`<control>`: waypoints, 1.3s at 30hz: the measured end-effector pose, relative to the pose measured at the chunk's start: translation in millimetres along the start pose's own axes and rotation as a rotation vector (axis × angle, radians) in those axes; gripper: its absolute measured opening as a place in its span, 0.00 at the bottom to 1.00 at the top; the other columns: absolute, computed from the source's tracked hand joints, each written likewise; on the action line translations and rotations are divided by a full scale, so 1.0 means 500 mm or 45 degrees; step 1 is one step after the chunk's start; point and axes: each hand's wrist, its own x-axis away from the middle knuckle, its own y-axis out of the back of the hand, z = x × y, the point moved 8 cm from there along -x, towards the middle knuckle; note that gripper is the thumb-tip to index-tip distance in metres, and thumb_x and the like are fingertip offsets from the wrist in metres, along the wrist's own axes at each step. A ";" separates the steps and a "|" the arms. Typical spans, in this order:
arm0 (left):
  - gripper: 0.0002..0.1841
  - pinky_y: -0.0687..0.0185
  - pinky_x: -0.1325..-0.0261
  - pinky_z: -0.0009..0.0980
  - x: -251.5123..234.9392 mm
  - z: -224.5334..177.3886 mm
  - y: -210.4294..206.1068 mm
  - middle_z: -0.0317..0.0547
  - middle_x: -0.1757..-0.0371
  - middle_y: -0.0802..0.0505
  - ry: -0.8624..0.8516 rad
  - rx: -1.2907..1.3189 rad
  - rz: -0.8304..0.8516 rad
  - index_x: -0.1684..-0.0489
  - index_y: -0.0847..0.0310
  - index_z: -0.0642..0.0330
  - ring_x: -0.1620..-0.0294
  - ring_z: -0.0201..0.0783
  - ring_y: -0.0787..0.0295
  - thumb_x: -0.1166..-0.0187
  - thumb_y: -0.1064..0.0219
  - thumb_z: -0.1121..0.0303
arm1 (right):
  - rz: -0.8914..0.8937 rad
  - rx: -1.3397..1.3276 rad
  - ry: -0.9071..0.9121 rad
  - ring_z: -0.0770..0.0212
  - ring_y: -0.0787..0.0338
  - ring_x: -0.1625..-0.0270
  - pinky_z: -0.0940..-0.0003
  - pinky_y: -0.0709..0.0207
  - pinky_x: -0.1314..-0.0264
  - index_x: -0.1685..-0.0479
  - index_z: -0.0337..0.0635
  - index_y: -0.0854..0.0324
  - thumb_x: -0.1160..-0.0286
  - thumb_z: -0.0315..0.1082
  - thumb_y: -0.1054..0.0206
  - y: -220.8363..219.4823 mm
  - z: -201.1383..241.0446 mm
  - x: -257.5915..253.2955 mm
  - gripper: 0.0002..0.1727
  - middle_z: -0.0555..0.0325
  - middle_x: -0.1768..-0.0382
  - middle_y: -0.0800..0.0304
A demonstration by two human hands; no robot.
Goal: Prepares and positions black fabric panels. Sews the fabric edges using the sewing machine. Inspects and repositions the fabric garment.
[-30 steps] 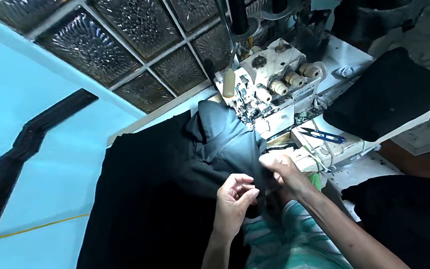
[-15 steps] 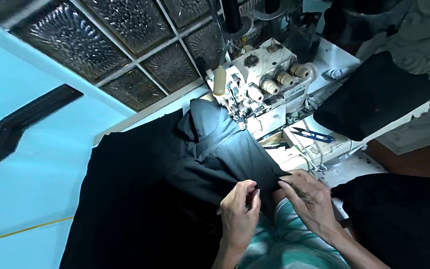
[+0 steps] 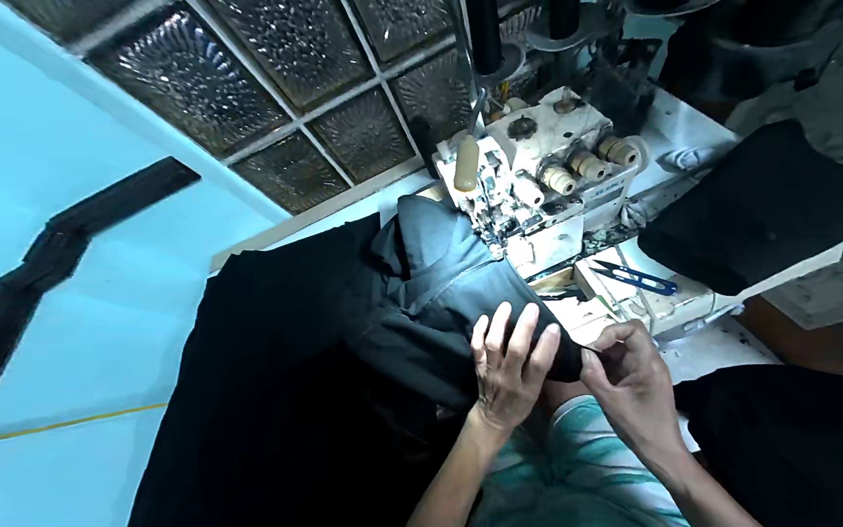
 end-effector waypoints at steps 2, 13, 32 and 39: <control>0.09 0.37 0.20 0.49 -0.006 0.015 0.006 0.48 0.39 0.08 -0.062 -0.027 0.019 0.47 0.15 0.51 0.29 0.52 0.19 0.15 0.41 0.69 | 0.060 0.020 -0.149 0.87 0.25 0.79 0.90 0.29 0.75 0.53 0.37 0.30 0.31 0.25 0.38 0.004 -0.024 0.000 0.10 0.73 0.78 0.20; 0.09 0.20 0.26 0.47 -0.042 0.015 0.038 0.52 0.52 0.02 -0.096 0.030 0.282 0.57 0.07 0.62 0.44 0.47 0.04 0.20 0.36 0.76 | 0.144 0.634 0.249 0.58 0.14 0.79 0.63 0.22 0.77 0.49 0.36 0.13 0.32 0.24 0.40 -0.051 -0.002 -0.056 0.15 0.51 0.74 0.10; 0.20 0.28 0.20 0.52 -0.128 0.253 -0.040 0.60 0.26 0.13 0.456 0.050 0.781 0.31 0.16 0.68 0.23 0.57 0.18 0.19 0.43 0.81 | 0.370 1.135 0.278 0.33 0.07 0.67 0.36 0.20 0.69 0.52 0.36 0.08 0.26 0.24 0.35 -0.081 0.041 -0.115 0.11 0.37 0.66 0.07; 0.18 0.25 0.24 0.52 -0.089 0.243 0.006 0.64 0.30 0.12 0.721 -0.023 0.706 0.33 0.16 0.70 0.27 0.58 0.16 0.16 0.45 0.79 | 0.393 1.403 -0.166 0.21 0.16 0.34 0.28 0.25 0.36 0.25 0.25 0.24 0.23 0.15 0.41 0.070 -0.089 -0.160 0.24 0.23 0.32 0.18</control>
